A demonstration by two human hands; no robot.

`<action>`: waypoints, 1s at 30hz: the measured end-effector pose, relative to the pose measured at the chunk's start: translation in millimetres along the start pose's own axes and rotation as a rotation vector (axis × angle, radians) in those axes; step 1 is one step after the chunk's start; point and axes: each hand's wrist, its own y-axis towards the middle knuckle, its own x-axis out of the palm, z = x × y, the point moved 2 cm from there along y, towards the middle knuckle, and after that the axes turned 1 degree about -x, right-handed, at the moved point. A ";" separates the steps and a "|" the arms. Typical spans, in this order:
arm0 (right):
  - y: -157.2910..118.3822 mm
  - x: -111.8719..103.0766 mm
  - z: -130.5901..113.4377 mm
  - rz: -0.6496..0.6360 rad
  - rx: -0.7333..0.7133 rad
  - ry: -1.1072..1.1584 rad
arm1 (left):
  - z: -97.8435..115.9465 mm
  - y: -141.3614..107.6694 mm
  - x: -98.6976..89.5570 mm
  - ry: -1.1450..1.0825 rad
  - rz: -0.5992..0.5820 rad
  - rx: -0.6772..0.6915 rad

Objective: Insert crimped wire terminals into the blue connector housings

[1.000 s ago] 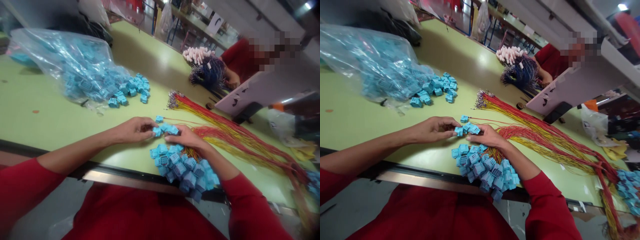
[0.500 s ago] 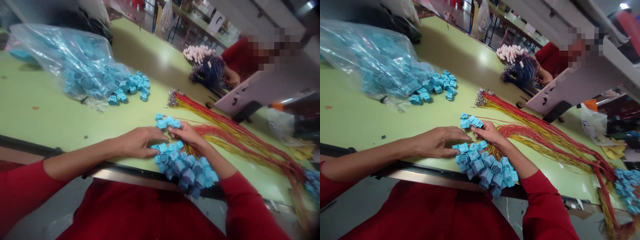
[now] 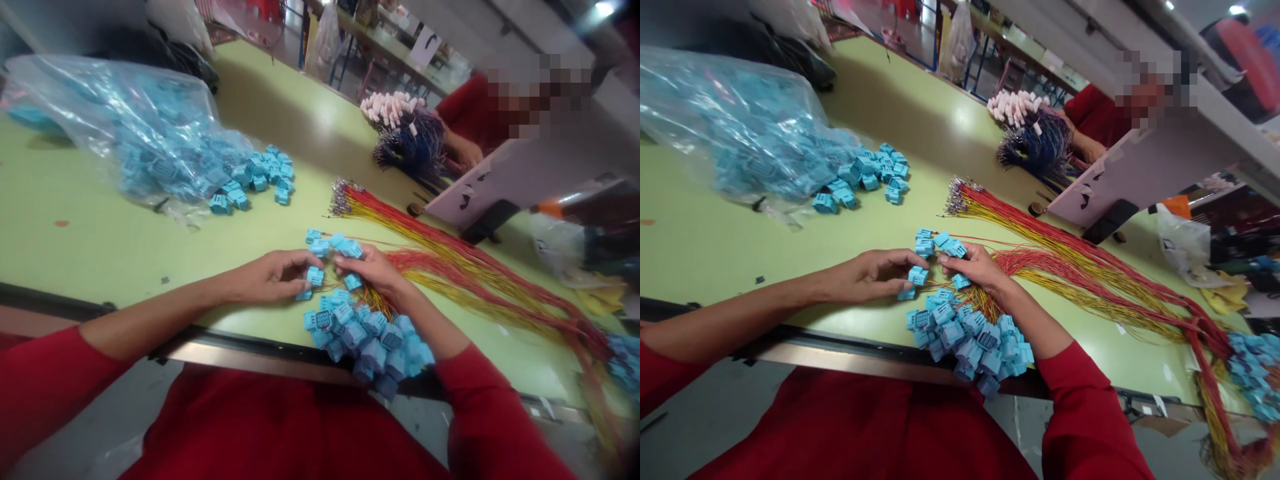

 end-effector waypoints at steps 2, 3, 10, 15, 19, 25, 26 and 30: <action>0.0 -0.7 -0.2 0.009 0.011 0.006 | -4.6 1.4 1.4 -0.153 -0.035 -0.046; -0.4 -0.7 -0.9 0.005 0.014 -0.002 | -5.6 2.8 1.7 -0.209 -0.038 -0.062; -5.3 3.6 -4.4 -0.098 0.014 -0.126 | 0.0 8.7 2.0 -0.327 0.052 -0.085; -5.1 5.7 -2.3 -0.096 -0.010 -0.141 | 10.3 -9.0 0.1 0.129 0.049 -0.192; -4.9 6.3 -4.7 -0.120 -0.010 -0.146 | 17.0 -13.5 1.7 0.413 0.088 -0.165; -2.8 8.1 -5.7 -0.144 -0.021 -0.246 | 29.6 -3.8 -0.6 0.177 0.443 0.012; -1.9 7.6 -4.8 -0.101 -0.031 -0.216 | 33.7 -4.2 -1.4 0.200 0.520 0.046; 1.5 5.2 -0.2 0.064 -0.010 -0.045 | 48.7 -1.5 5.7 0.412 0.423 0.306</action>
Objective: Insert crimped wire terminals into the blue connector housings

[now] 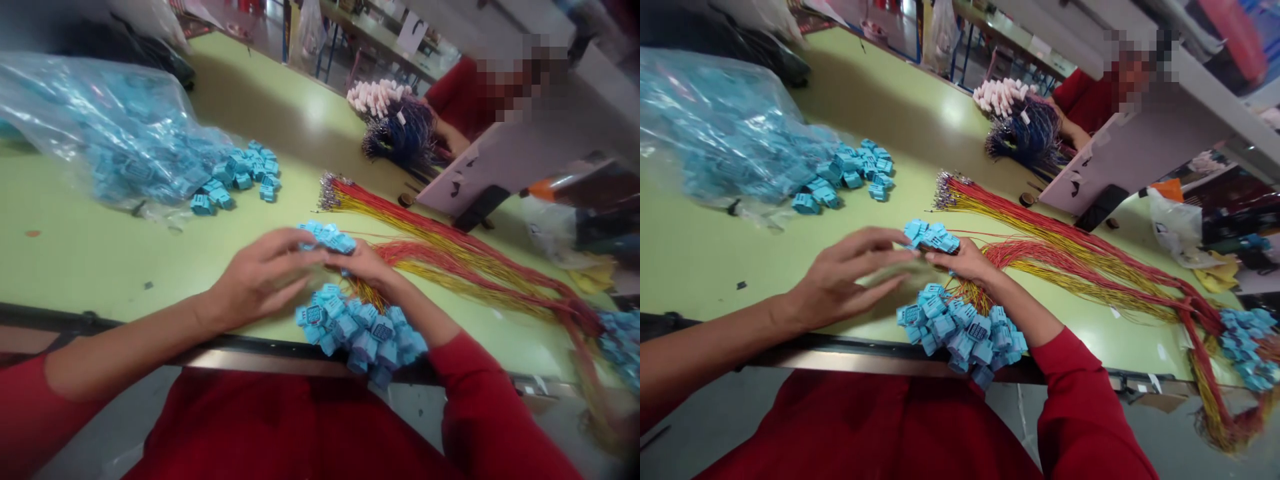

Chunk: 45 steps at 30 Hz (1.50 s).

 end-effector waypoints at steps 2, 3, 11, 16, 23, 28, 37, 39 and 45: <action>0.3 -0.6 0.5 0.048 0.022 0.044 | 2.3 3.5 11.0 -0.051 -0.278 0.143; -0.1 -1.0 0.0 0.069 0.023 0.055 | 1.3 5.6 16.8 -0.074 -0.392 0.170; -4.3 -8.7 -3.1 0.050 -0.042 0.095 | -18.7 15.5 31.9 -0.311 -0.421 -0.180; -9.5 -13.5 -11.4 -0.158 -0.081 0.016 | -25.1 13.6 19.5 -0.323 -0.224 -0.280; -9.9 -11.0 -8.7 -0.185 -0.097 -0.055 | 7.0 7.5 13.2 -0.032 0.023 -0.051; -6.8 -13.6 -4.6 -0.165 -0.119 0.039 | 16.4 1.0 31.4 -0.130 -0.364 -0.032; -14.9 -20.7 -15.0 -0.387 -0.154 -0.020 | -6.9 14.8 15.0 -0.293 -0.047 -0.529; -12.5 -18.6 -10.6 -0.274 -0.163 0.025 | -13.0 5.7 21.0 -0.334 -0.146 -0.585; -5.3 -21.9 -2.2 -0.005 -0.133 0.121 | -14.8 -4.2 35.4 -0.168 -0.548 -0.426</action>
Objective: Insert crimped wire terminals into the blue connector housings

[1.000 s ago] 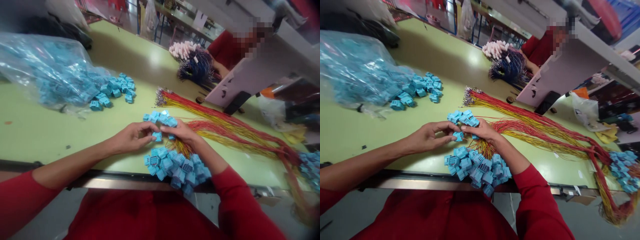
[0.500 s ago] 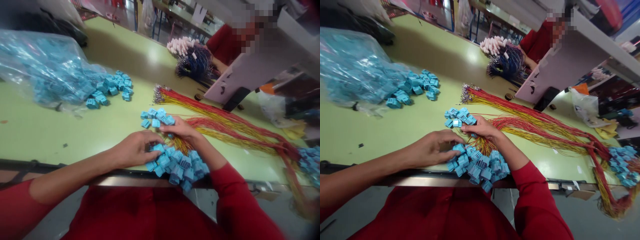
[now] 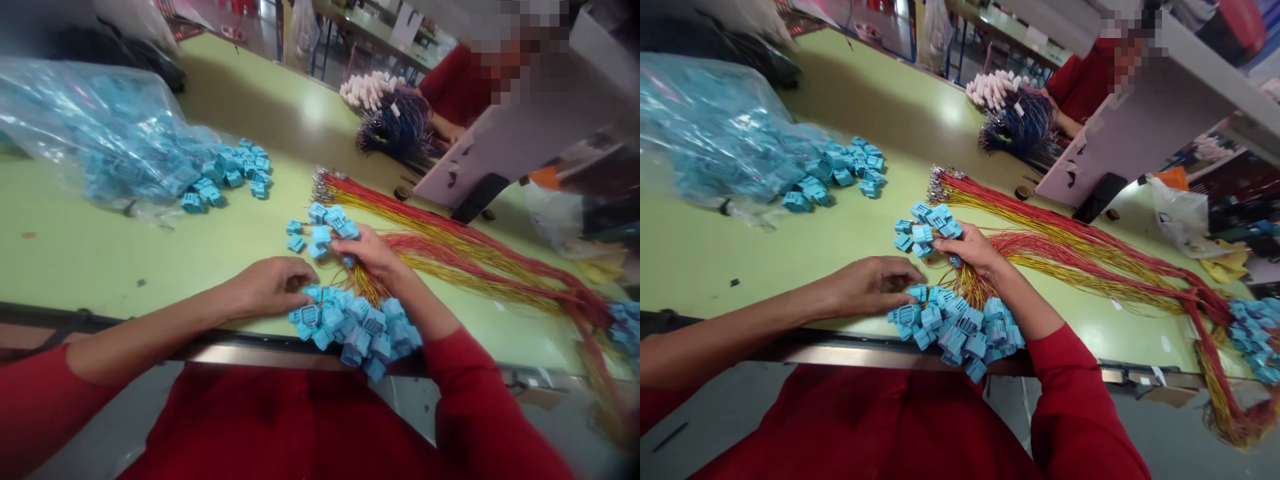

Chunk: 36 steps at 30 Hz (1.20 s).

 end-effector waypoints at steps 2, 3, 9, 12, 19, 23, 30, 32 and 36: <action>-1.0 -2.1 -3.3 0.005 0.001 -0.006 | 1.6 3.2 -2.5 0.056 -0.002 0.025; -2.1 -2.6 -5.6 -0.011 -0.001 -0.009 | 0.5 4.9 -4.4 0.036 0.022 0.025; -8.5 4.9 -9.6 -0.254 -0.002 -0.258 | -19.3 8.2 -16.6 -0.430 0.228 -0.021; -8.0 8.1 -3.4 -0.223 -0.032 -0.422 | -18.4 1.0 -20.1 -0.535 0.262 -0.012; -4.8 8.0 2.8 -0.077 -0.025 -0.295 | -2.2 -30.5 -8.1 -0.098 -0.021 0.134; -6.1 7.7 -0.9 -0.016 -0.003 -0.199 | -3.4 -31.5 -5.1 0.010 0.113 0.189; -6.3 8.4 0.0 -0.002 0.019 -0.162 | -16.9 -27.2 -14.0 -0.270 0.226 0.078; -6.0 8.4 0.7 0.000 0.028 -0.160 | -20.3 -27.6 -14.2 -0.309 0.210 0.036; -7.8 10.2 -4.9 -0.058 0.030 -0.152 | -22.7 -22.7 -14.9 -0.372 0.247 0.020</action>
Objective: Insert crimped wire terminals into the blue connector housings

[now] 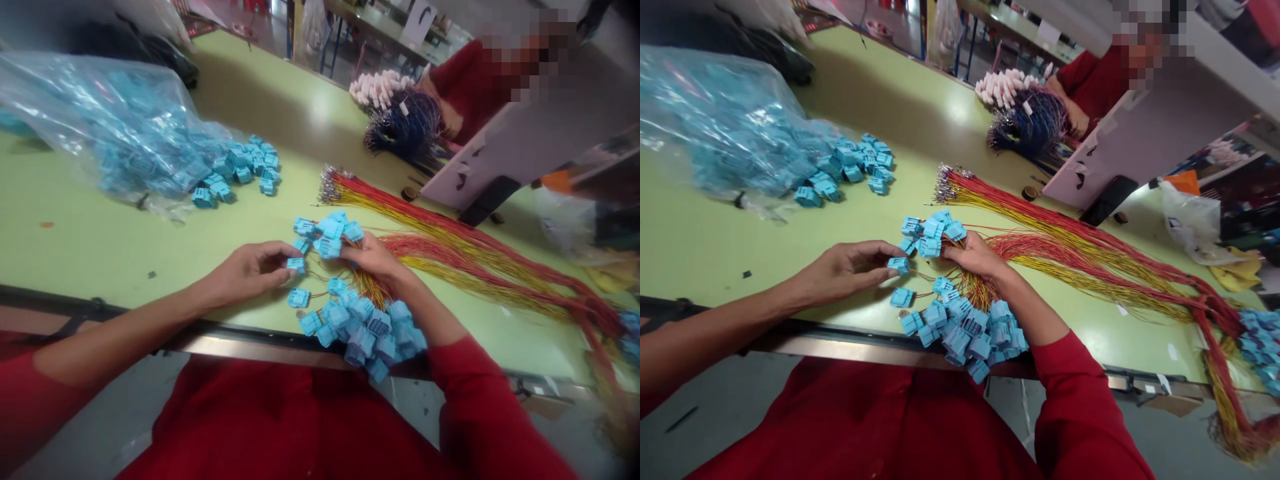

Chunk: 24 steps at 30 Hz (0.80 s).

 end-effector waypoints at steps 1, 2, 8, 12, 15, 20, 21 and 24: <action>-0.9 1.0 -2.3 -0.050 -0.008 -0.010 | 0.9 2.7 0.1 -0.014 0.031 0.010; -2.0 2.2 -4.2 -0.106 -0.012 -0.033 | 2.1 5.5 0.2 -0.025 0.064 0.013; -3.3 4.2 1.3 -0.084 -0.012 -0.186 | 7.5 4.3 0.9 -0.064 0.242 -0.051; -0.4 3.0 7.1 0.027 -0.031 -0.067 | 12.9 -17.4 10.7 0.246 0.059 0.113; -0.4 2.7 4.8 -0.021 -0.004 -0.060 | 14.6 -23.7 17.8 0.473 -0.078 0.276; -4.6 3.4 -1.9 -0.204 0.008 -0.127 | 16.4 -1.8 6.8 0.487 0.131 0.315; -5.2 3.8 -1.5 -0.222 0.011 -0.141 | 19.1 2.1 3.7 0.457 0.191 0.300; -5.6 5.4 2.0 -0.193 -0.006 -0.166 | 32.3 2.0 0.3 0.438 0.388 0.320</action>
